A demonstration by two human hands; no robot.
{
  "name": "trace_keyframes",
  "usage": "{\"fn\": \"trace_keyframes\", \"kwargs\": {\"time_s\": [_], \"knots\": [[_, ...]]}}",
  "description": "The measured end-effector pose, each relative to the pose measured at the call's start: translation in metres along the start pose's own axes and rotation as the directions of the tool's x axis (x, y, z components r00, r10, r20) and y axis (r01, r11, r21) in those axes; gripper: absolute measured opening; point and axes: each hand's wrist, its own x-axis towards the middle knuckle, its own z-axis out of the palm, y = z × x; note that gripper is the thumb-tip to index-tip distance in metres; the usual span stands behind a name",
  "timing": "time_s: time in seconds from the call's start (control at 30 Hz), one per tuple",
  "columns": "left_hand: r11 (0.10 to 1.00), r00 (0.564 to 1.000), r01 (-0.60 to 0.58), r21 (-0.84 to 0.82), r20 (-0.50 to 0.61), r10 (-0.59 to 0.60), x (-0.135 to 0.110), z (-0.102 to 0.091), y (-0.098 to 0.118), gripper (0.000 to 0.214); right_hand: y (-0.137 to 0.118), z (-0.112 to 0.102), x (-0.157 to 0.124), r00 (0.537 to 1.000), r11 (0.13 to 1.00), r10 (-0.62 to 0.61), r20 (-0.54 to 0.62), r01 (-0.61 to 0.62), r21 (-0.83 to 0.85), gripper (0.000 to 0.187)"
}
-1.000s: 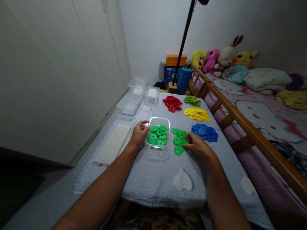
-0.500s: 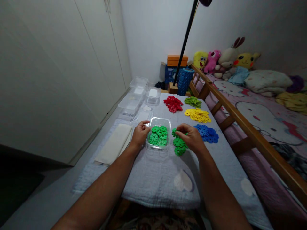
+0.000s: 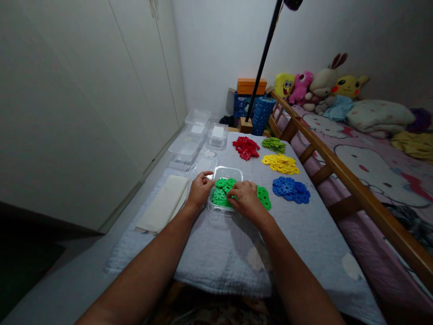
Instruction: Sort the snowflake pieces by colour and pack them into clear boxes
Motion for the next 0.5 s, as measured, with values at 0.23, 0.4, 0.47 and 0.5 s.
{"fn": "trace_keyframes", "kwargs": {"time_s": [0.23,0.4,0.47,0.5], "knots": [[1.0,1.0,0.004,0.001,-0.014,-0.004,0.0,0.0,-0.001,0.043,0.053,-0.017,-0.009,0.962,0.979,0.154,-0.228,-0.118,0.163,0.017],[1.0,1.0,0.009,0.018,-0.007,-0.009,-0.002,0.0,0.003,0.043,0.083,-0.018,-0.026,0.968,0.967,0.246,-0.045,-0.242,0.083,0.016],[1.0,1.0,0.01,0.018,-0.005,-0.01,-0.003,0.001,0.004,0.044,0.083,-0.011,-0.031,0.97,0.968,0.242,0.001,-0.242,0.067,0.025],[1.0,1.0,0.01,0.017,-0.003,-0.009,-0.003,0.001,0.004,0.045,0.082,-0.007,-0.033,0.971,0.969,0.238,0.007,-0.238,0.062,0.03]]}}
